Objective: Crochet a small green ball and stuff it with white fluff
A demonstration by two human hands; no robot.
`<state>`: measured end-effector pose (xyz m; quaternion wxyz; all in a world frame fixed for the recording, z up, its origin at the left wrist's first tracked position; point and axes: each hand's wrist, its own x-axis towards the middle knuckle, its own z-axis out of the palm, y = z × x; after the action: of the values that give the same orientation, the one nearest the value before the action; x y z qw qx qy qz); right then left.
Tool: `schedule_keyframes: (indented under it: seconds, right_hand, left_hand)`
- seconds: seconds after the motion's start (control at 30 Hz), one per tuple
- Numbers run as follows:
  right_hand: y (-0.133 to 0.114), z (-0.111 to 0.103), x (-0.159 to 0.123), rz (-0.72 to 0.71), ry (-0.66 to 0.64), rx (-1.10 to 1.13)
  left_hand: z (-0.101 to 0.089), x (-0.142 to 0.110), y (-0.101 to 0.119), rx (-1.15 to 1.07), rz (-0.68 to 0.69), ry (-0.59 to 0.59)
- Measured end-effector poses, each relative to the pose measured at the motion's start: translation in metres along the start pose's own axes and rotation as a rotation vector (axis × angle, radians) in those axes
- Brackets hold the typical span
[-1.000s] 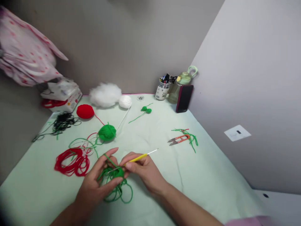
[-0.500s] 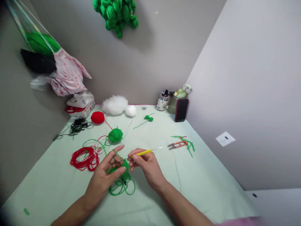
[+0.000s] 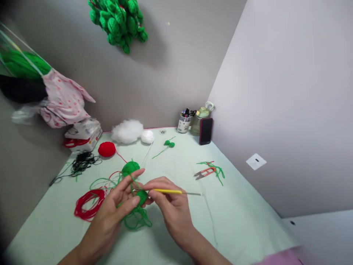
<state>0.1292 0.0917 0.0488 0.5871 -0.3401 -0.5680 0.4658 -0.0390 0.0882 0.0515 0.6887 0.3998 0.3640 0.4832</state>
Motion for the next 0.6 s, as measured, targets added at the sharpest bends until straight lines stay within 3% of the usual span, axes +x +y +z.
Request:
schedule_keyframes:
  seconds: [0.1,0.2,0.3,0.37,0.43,0.6]
  right_hand:
    - [-0.001,0.003,0.003,-0.043,0.095,-0.056]
    - [0.005,0.001,0.001,-0.305,0.093,-0.459]
    - [0.013,-0.002,-0.002,-0.545,0.064,-0.742]
    - [0.013,-0.005,0.000,-0.513,0.102,-0.696]
    - [0.010,-0.009,0.004,-0.373,0.143,-0.540]
    - [0.005,-0.023,0.015,-0.105,0.224,-0.071]
  left_hand:
    - [0.005,0.008,0.006,-0.008,0.002,0.024]
    - [0.012,0.015,0.003,-0.050,-0.031,0.081]
    - [0.018,0.022,-0.001,-0.208,-0.171,0.090]
    - [0.018,0.026,-0.002,-0.315,-0.266,0.045]
    - [0.015,0.031,0.001,-0.375,-0.303,0.001]
    - [0.006,0.039,0.009,-0.342,-0.266,0.005]
